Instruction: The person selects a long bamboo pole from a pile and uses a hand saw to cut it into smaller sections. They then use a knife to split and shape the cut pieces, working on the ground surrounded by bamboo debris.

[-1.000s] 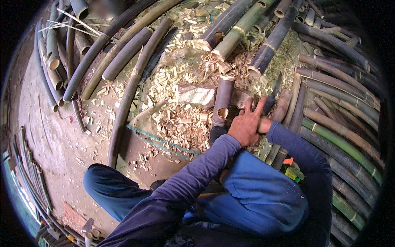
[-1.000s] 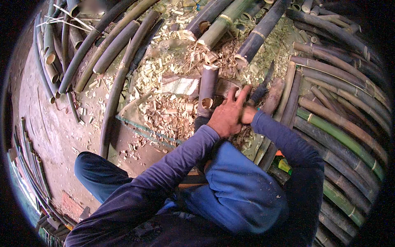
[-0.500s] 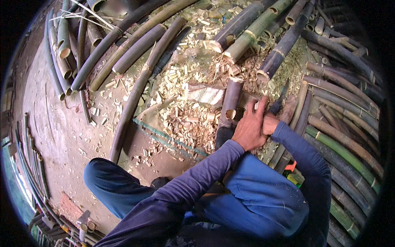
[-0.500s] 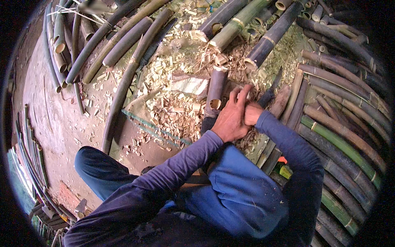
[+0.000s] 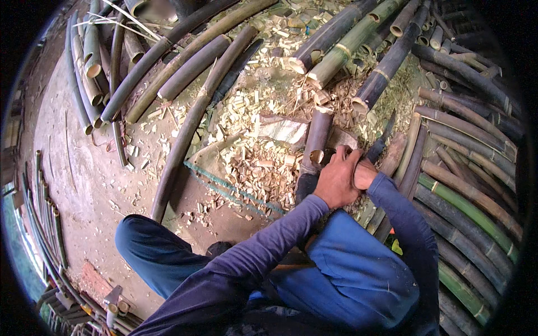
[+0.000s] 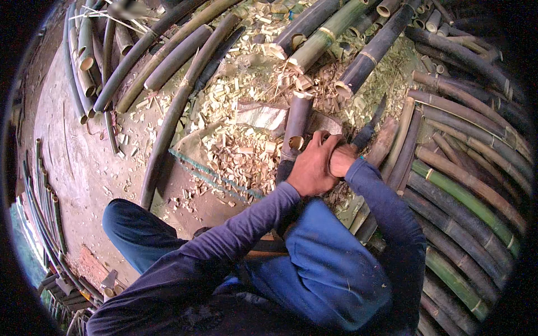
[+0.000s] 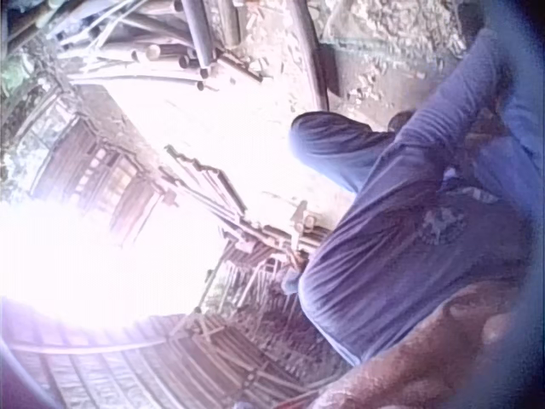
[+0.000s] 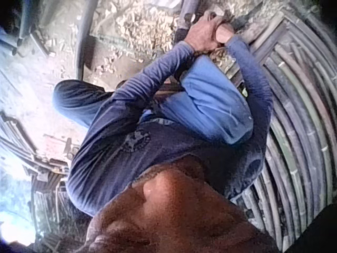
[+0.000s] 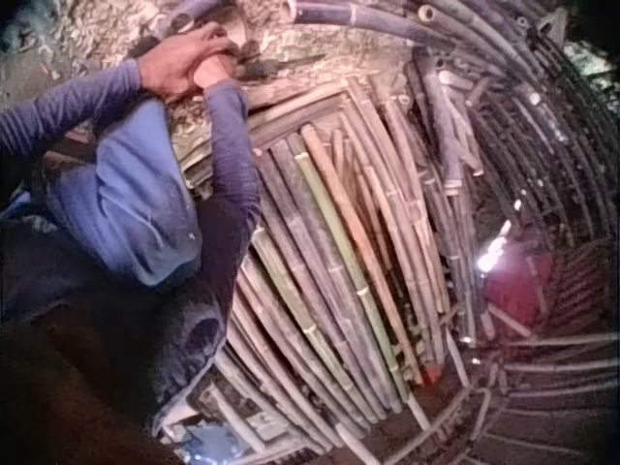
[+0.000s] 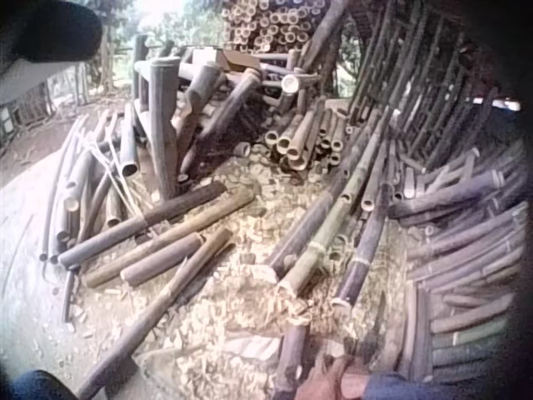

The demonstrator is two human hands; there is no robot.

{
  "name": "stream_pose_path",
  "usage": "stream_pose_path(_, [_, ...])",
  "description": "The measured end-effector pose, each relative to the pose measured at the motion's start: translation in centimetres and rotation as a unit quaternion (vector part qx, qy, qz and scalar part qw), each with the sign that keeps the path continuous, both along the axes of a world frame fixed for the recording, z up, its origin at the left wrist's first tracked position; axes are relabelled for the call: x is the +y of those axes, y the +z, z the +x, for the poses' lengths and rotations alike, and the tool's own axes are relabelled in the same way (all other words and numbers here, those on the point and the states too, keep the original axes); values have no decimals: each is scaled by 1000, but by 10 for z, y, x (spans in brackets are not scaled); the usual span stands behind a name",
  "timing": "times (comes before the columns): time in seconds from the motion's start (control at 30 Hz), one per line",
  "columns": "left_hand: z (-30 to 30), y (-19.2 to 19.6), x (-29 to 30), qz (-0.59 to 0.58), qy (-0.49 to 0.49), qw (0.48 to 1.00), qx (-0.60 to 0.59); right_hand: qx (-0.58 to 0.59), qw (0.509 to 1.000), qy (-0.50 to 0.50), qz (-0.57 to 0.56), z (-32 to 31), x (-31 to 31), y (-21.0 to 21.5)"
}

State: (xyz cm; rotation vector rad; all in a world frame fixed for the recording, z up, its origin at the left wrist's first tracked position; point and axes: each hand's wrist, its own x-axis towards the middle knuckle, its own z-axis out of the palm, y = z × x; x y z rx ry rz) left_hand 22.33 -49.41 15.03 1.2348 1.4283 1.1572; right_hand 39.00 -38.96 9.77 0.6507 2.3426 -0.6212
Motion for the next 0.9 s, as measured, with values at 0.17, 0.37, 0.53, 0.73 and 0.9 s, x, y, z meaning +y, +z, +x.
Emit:
stream_pose_path(0.17, [-37, 7, 10, -29, -237, 966, 103, 213, 937, -235, -146, -1, -39, -5])
stream_pose_path(0.37, [-75, 53, -48, 28, 141, 952, -272, 230, 664, -602, -379, -55, -71, 61])
stream_pose_path(0.53, [-122, 232, -69, 236, 204, 844, -435, 423, 463, -754, -198, -17, -62, 84])
stream_pose_path(0.73, [-226, 137, -94, 137, 502, 798, -304, 437, 478, -750, -137, -41, -88, 85])
stream_pose_path(0.9, [-130, 53, -143, -277, -37, 949, 144, 301, 509, -707, -388, -70, -129, 78])
